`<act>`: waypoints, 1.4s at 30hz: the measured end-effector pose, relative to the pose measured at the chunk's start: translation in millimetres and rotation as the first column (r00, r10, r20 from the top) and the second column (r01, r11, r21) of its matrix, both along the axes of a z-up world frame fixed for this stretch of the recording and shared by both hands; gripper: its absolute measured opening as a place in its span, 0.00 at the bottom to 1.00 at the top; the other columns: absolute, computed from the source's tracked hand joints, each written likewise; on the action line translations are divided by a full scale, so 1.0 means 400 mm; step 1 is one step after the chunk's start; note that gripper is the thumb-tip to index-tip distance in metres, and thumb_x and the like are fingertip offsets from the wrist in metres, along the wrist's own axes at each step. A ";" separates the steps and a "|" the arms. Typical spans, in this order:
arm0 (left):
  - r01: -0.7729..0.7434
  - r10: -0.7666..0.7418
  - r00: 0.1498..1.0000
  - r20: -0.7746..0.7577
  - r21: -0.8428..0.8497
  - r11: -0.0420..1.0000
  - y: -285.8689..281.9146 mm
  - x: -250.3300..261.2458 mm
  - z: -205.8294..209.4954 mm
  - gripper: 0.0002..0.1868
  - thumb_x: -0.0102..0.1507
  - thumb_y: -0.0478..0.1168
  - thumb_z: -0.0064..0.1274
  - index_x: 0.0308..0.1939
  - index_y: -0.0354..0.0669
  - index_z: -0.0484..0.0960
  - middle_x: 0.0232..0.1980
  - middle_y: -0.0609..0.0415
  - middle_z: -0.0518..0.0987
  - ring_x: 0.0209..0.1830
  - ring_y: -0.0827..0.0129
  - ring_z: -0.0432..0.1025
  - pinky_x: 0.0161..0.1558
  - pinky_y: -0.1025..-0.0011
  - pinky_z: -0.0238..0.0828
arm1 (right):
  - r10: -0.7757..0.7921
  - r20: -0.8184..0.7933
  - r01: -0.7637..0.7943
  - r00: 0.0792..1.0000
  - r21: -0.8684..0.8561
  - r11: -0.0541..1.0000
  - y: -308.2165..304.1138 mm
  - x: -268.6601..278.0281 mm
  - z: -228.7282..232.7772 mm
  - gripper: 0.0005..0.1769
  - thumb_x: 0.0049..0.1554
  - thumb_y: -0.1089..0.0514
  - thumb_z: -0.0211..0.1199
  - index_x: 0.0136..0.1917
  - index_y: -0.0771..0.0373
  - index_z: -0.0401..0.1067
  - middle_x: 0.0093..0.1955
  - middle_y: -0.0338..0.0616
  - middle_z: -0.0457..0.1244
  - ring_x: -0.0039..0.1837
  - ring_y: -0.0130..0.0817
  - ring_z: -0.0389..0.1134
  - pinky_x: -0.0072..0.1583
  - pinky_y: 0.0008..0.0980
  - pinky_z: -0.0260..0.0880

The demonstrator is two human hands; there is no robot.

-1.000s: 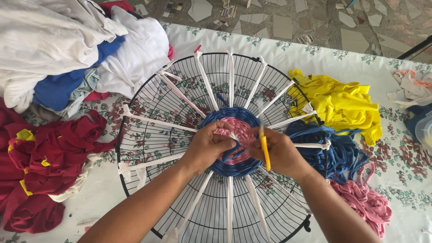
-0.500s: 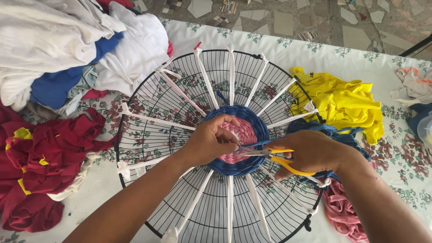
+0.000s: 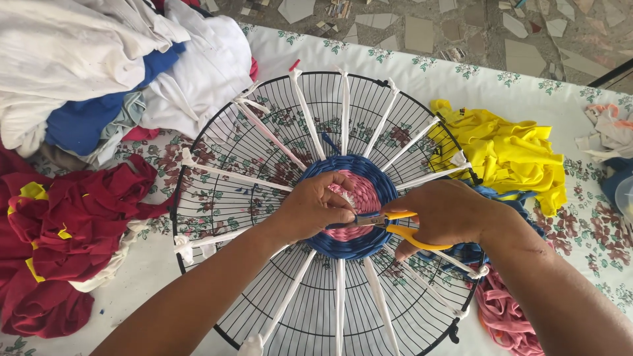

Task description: Weave fabric strips through a metal fan cover to create a rug.

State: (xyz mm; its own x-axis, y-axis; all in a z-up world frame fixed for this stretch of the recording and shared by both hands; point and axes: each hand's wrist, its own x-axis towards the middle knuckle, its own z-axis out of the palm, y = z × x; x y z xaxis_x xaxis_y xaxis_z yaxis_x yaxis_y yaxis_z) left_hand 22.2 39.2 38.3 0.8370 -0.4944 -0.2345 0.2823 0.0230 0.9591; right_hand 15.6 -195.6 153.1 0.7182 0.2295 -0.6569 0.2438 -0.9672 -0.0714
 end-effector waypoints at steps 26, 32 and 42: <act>-0.065 0.051 0.986 -0.158 -0.090 0.994 0.003 -0.007 0.003 0.25 0.52 0.28 0.65 0.49 0.40 0.72 0.36 0.40 0.84 0.32 0.66 0.80 0.35 0.75 0.82 | -0.006 -0.055 0.010 0.998 0.070 0.997 -0.023 -0.009 -0.015 0.35 0.42 0.26 0.77 0.62 0.33 0.80 0.42 0.38 0.74 0.53 0.41 0.75 0.66 0.43 0.67; -0.089 0.064 0.983 -0.175 -0.140 0.986 -0.003 -0.012 -0.022 0.25 0.51 0.26 0.65 0.48 0.38 0.71 0.35 0.39 0.84 0.30 0.64 0.80 0.32 0.74 0.82 | -0.047 -0.102 0.058 0.994 0.099 0.993 -0.016 -0.017 0.005 0.43 0.38 0.23 0.78 0.65 0.37 0.78 0.44 0.42 0.74 0.54 0.44 0.75 0.65 0.44 0.68; -0.101 0.077 0.982 -0.175 -0.132 0.986 -0.017 -0.007 -0.054 0.24 0.51 0.27 0.67 0.46 0.39 0.72 0.36 0.39 0.84 0.27 0.66 0.79 0.27 0.77 0.80 | -0.062 -0.139 0.087 0.988 0.184 0.979 -0.024 -0.009 -0.008 0.41 0.39 0.26 0.78 0.62 0.43 0.81 0.42 0.42 0.75 0.51 0.44 0.76 0.61 0.41 0.71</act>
State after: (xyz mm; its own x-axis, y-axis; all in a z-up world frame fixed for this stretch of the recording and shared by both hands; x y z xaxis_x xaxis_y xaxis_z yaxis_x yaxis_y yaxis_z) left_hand 19.4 32.3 16.9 0.8334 -0.4574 -0.3101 0.4305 0.1855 0.8833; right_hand 12.1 -205.2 150.1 0.6477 0.3075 -0.6971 0.1478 -0.9483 -0.2810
